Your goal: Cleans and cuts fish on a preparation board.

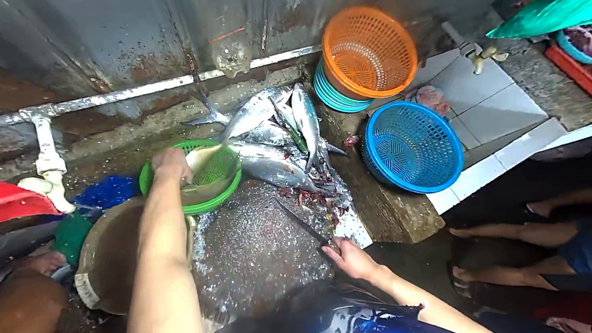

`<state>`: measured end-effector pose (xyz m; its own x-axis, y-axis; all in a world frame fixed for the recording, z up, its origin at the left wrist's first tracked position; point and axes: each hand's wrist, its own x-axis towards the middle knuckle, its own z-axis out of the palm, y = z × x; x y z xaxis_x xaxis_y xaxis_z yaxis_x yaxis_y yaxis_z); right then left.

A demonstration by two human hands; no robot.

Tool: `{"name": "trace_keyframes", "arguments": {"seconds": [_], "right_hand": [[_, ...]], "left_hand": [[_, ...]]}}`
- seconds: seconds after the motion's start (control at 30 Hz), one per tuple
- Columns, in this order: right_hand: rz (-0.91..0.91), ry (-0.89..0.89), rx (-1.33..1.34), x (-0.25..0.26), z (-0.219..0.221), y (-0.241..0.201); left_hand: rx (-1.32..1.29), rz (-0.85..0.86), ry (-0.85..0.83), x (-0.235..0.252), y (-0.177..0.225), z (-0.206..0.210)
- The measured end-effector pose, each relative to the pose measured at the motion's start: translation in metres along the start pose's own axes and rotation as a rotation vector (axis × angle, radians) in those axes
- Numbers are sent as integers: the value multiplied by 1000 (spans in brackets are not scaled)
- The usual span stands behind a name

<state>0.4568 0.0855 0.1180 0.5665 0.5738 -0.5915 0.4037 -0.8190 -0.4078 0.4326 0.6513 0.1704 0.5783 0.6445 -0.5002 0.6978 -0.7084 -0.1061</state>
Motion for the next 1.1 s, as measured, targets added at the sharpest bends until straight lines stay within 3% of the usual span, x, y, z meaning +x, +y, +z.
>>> {"name": "trace_keyframes", "arguments": {"seconds": [0.07, 0.17, 0.37, 0.47, 0.53, 0.67, 0.77, 0.87, 0.93, 1.03, 1.1], "right_hand": [[-7, 16, 9, 0, 0, 1], [-32, 28, 17, -2, 3, 3], [-59, 22, 50, -3, 4, 6], [-85, 15, 88, -2, -2, 8], [-93, 6, 112, -1, -5, 11], [-3, -16, 424, -12, -5, 7], [22, 66, 808, -31, -8, 4], [-106, 319, 866, -46, -42, -11], [-328, 526, 887, -59, -70, -24], [-688, 675, 952, -70, -97, -41], [-743, 642, 944, -65, -83, -42]], "left_hand": [[-137, 22, 76, -11, -12, 8], [-380, 75, 39, -31, -27, 36], [-633, 11, 125, -53, -19, 59], [-950, -18, 143, -73, -13, 39], [-1130, 59, 170, -99, -3, 23], [-1489, 346, 175, -187, 25, 18], [-1687, 397, 16, -248, 62, 60], [-1696, 300, -278, -275, 91, 137], [-1549, 189, -421, -280, 105, 182], [-1376, 47, -483, -288, 115, 214], [-1332, 22, -446, -297, 117, 213]]}}
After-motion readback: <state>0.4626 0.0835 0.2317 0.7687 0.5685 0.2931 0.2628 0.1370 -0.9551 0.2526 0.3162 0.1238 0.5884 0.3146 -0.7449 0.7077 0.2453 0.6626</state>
